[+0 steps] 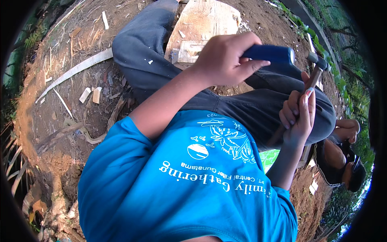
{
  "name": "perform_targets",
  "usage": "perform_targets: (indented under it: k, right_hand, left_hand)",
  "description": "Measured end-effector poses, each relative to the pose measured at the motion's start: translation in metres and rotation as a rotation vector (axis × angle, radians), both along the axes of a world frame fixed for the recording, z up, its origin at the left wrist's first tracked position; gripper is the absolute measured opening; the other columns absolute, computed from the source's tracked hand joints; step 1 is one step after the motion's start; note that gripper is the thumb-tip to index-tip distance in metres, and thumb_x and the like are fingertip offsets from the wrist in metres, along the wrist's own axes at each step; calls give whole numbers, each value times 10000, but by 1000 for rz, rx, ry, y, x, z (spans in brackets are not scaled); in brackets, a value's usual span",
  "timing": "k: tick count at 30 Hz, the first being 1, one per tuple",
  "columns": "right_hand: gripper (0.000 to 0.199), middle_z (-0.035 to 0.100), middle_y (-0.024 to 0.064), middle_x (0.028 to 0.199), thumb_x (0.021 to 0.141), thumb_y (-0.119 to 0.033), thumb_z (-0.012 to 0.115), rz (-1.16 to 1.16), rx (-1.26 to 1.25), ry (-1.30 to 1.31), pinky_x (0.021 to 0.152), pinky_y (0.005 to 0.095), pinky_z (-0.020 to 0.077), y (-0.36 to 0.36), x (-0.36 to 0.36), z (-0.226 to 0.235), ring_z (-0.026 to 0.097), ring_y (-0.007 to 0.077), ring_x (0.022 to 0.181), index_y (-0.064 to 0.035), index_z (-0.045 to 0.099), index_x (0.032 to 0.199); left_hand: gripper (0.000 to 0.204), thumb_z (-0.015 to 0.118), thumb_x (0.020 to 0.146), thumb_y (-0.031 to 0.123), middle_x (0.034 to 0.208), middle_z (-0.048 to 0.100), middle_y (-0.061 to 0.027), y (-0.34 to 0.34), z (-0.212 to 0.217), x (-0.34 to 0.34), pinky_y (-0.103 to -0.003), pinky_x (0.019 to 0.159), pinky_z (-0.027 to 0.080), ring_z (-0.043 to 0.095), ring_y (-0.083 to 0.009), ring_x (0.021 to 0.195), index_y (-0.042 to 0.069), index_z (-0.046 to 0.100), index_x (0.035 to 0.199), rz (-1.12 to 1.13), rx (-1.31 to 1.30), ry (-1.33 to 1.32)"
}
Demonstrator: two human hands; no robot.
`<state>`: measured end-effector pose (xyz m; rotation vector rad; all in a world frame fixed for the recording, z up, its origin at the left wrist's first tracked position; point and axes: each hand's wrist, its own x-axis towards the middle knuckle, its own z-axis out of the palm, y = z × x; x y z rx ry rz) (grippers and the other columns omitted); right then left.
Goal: The person carves a channel into a piece of wood using a chisel and a hammer while sitting on the ground.
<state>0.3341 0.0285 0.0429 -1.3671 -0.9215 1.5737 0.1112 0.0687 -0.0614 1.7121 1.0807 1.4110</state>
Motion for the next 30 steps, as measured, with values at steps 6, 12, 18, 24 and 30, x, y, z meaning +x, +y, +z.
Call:
perform_targets:
  k: [6,12,18,24,30]
  right_hand:
    - [512,353,-42,689,1075,-208,463,46,-27,35,396,183,238,5,-2,-12,282,13,478,-22,333,1534]
    - [502,355,-45,698,1076,-218,474,78,-31,66,405,179,253,6,-4,-18,287,13,481,-15,354,1519]
    - [484,372,-45,711,1077,-211,477,126,-66,50,412,178,262,5,-7,-26,302,8,486,-13,374,1506]
    - [481,361,-47,707,1078,-207,474,172,-82,50,412,175,258,6,-11,-29,300,7,484,-11,372,1506]
    - [484,401,-45,736,1077,-201,498,146,-65,-4,407,170,254,10,-19,-35,316,2,483,-16,378,1508]
  left_hand:
    - [307,519,1067,261,577,346,56,-4,-2,-62,-265,416,229,254,-50,461,139,430,799,94,-61,-657]
    - [331,496,1054,374,609,326,59,-18,-26,-119,-299,575,315,305,-107,560,158,441,810,137,-376,-1152]
    - [375,516,1042,390,1054,562,-86,-27,-5,-121,-392,803,496,546,-190,858,74,521,1244,119,-216,-1261]
    - [194,530,1065,194,1121,599,-134,-23,5,-116,-565,868,599,663,-261,949,114,454,1225,198,-135,-574]
    - [236,533,1060,162,916,576,-101,-8,0,-102,-412,707,643,687,-194,761,47,351,1157,226,6,-424]
